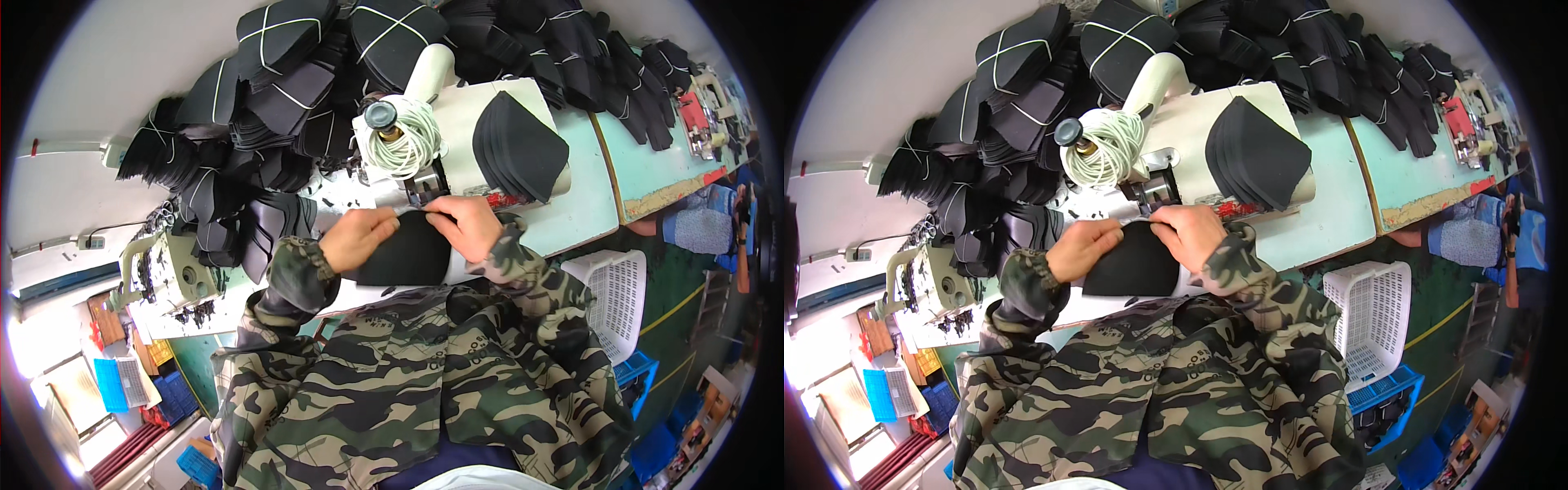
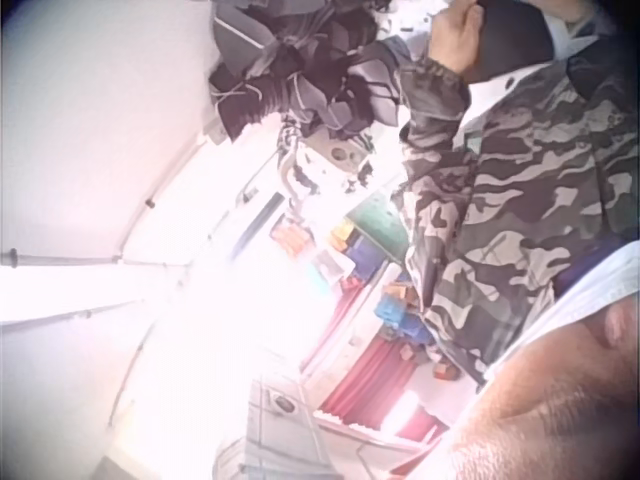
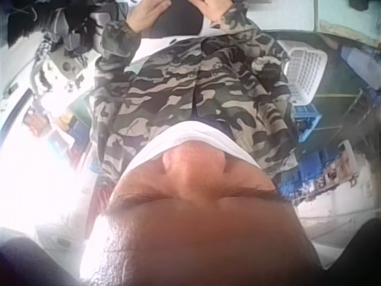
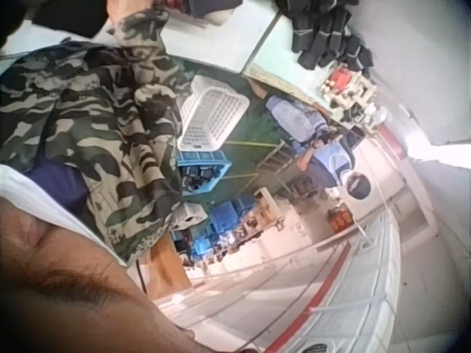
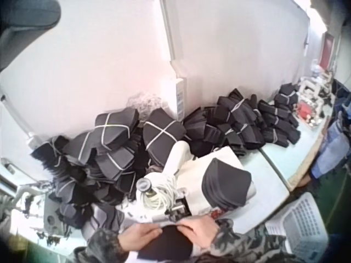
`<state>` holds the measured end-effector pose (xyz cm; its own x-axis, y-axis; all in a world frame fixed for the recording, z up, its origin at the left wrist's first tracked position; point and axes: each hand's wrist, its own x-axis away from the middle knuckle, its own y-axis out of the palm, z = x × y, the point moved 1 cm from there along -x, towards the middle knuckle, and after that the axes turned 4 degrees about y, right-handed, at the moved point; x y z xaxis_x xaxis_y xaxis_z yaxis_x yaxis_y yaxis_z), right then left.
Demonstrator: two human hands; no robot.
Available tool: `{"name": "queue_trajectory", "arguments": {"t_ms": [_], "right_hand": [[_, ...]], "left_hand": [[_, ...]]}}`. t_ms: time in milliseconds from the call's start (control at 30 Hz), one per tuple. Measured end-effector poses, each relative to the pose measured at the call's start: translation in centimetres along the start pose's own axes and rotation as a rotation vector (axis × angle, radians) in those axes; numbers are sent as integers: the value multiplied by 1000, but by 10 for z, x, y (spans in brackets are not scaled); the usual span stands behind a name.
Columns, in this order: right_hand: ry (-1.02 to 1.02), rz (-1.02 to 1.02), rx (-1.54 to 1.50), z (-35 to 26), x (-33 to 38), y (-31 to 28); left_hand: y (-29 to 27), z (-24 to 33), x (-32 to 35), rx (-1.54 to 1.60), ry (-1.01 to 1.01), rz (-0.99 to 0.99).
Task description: The person feeds curved black material pieces one by one through a machine to process their edges and stacks the finished pieces on the workbench.
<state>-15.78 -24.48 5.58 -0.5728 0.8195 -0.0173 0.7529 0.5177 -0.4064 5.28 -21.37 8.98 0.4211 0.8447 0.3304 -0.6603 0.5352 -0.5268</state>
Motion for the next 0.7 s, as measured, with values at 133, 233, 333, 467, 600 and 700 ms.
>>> {"name": "queue_trajectory", "arguments": {"t_ms": [133, 233, 333, 467, 600, 700], "right_hand": [[107, 97, 139, 7, -8, 19], [185, 177, 387, 7, -7, 25], [122, 231, 409, 11, -16, 32], [232, 218, 432, 7, -21, 21], [215, 241, 410, 4, -3, -10], [242, 136, 241, 8, -3, -16]], "left_hand": [[-1, -22, -6, 36, -62, 65], [0, -28, -11, -280, -142, 158], [-1, -29, -18, -337, -134, 167], [4, -36, -30, -368, -135, 181], [36, -14, -36, -502, -50, 350], [37, -8, -35, -533, -128, 307]]}}
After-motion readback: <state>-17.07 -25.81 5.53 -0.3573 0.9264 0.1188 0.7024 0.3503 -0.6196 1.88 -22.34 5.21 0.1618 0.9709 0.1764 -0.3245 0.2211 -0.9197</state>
